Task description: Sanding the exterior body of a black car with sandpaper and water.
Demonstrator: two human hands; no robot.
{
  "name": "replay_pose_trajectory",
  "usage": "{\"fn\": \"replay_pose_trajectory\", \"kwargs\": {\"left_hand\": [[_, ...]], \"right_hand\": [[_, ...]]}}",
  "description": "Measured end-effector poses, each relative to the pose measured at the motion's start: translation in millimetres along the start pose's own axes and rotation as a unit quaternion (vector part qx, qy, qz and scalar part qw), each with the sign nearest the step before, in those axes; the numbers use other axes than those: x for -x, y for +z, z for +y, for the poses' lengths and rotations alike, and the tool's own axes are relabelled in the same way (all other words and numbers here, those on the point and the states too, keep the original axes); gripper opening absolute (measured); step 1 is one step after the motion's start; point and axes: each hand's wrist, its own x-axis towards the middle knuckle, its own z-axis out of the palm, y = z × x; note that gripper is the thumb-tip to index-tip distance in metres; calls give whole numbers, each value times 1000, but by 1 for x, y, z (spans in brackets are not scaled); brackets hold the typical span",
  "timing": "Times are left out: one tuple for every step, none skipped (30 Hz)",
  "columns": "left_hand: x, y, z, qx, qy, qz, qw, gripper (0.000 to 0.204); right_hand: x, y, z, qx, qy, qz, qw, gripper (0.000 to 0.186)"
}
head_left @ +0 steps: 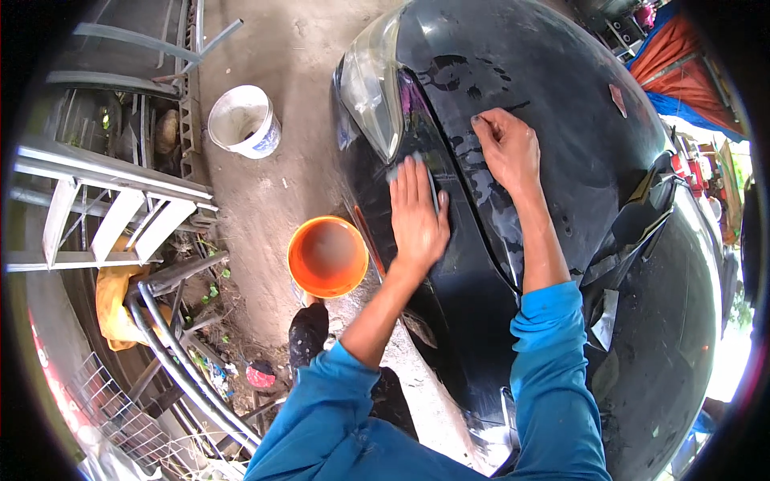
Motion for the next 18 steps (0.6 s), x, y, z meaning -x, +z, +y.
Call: {"fn": "replay_pose_trajectory", "kwargs": {"left_hand": [[29, -3, 10, 18, -11, -29, 999, 66], [60, -5, 24, 40, -22, -55, 997, 66], [77, -16, 29, 50, -20, -67, 996, 68], [71, -13, 22, 46, -20, -67, 997, 68], [50, -17, 23, 34, -31, -59, 997, 68], [27, -17, 20, 19, -36, -44, 998, 68], [15, -16, 15, 8, -32, -36, 999, 68], [18, -14, 12, 10, -32, -42, 999, 68], [22, -13, 10, 13, -35, -42, 998, 68], [28, -12, 8, 15, -38, -42, 998, 68], [48, -12, 18, 38, -30, -46, 998, 69], [75, -15, 27, 55, -20, -66, 996, 70], [86, -15, 28, 61, -22, -84, 994, 70], [97, -20, 31, 71, -29, -112, 991, 71], [83, -20, 27, 55, -16, -94, 994, 70], [53, -19, 17, 28, -3, -67, 997, 70], [32, -16, 10, 13, -4, -54, 998, 70], [22, -16, 3, 18, -2, -52, 998, 68]], "right_hand": [[1, -2, 3, 1, 2, 0, 1000, 21], [1, -8, 8, 11, 5, 5, 1000, 21], [1, -5, 6, 11, 7, 5, 1000, 21], [0, -4, 4, 6, 6, 4, 1000, 21], [2, -6, 3, -6, 0, 3, 1000, 20], [-3, -5, 0, -22, -12, 7, 1000, 20], [-8, -4, -3, -25, -17, 9, 999, 20], [-5, -2, -1, -23, -19, 6, 1000, 20], [0, -1, 2, -21, -21, 3, 1000, 20], [6, 3, 4, -18, -15, 2, 1000, 20], [10, 2, 11, -9, -24, 10, 1000, 20], [2, 3, 14, -7, -45, 25, 999, 21], [2, 5, 17, -16, -29, 19, 999, 21], [4, 1, 16, -12, -21, 17, 1000, 21], [4, -6, 10, -11, -20, 13, 1000, 21], [1, -6, 2, -19, -28, 9, 999, 21], [1, -3, 3, -24, -45, 25, 998, 21], [2, -3, 2, -22, -38, 26, 999, 21]]}}
